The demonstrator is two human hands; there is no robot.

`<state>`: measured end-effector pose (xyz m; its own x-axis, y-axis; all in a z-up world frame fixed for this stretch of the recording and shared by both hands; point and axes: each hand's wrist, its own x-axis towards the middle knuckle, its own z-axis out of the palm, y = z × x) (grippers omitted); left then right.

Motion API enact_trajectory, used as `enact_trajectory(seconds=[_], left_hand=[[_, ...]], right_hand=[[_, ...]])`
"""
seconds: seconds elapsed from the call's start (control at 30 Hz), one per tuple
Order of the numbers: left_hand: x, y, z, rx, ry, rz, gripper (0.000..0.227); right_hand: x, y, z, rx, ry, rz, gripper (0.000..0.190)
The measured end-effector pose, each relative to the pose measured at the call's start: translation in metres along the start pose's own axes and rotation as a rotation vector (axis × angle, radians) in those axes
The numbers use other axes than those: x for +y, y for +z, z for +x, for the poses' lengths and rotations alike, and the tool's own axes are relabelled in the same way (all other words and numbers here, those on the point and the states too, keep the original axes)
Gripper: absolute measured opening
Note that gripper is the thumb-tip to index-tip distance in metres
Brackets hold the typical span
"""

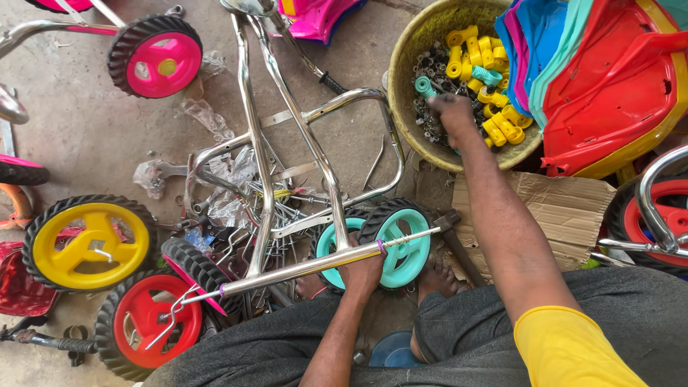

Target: The person assembles a child's tricycle by attaching a metal axle to the frame, inserting a wheel, and securing it with a nut. They then attach a pedal to the axle and tighten it.

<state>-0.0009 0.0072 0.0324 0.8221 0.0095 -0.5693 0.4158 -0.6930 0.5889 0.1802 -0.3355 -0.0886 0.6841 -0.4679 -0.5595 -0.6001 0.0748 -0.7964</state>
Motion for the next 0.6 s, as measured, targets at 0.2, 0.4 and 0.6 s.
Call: enact_trajectory(seconds=[0.2, 0.4, 0.6], left_hand=[[0.008, -0.011, -0.003, -0.023, -0.085, -0.064, 0.064], [0.011, -0.008, -0.001, -0.046, -0.064, -0.007, 0.06], [0.027, -0.004, -0.008, 0.375, 0.5, 0.242, 0.076]], right_hand=[[0.012, 0.009, 0.001, 0.019, -0.173, -0.929, 0.038], [0.004, 0.016, -0.006, 0.163, -0.117, -0.598, 0.029], [-0.036, -0.018, -0.093, -0.202, 0.059, 0.801, 0.006]])
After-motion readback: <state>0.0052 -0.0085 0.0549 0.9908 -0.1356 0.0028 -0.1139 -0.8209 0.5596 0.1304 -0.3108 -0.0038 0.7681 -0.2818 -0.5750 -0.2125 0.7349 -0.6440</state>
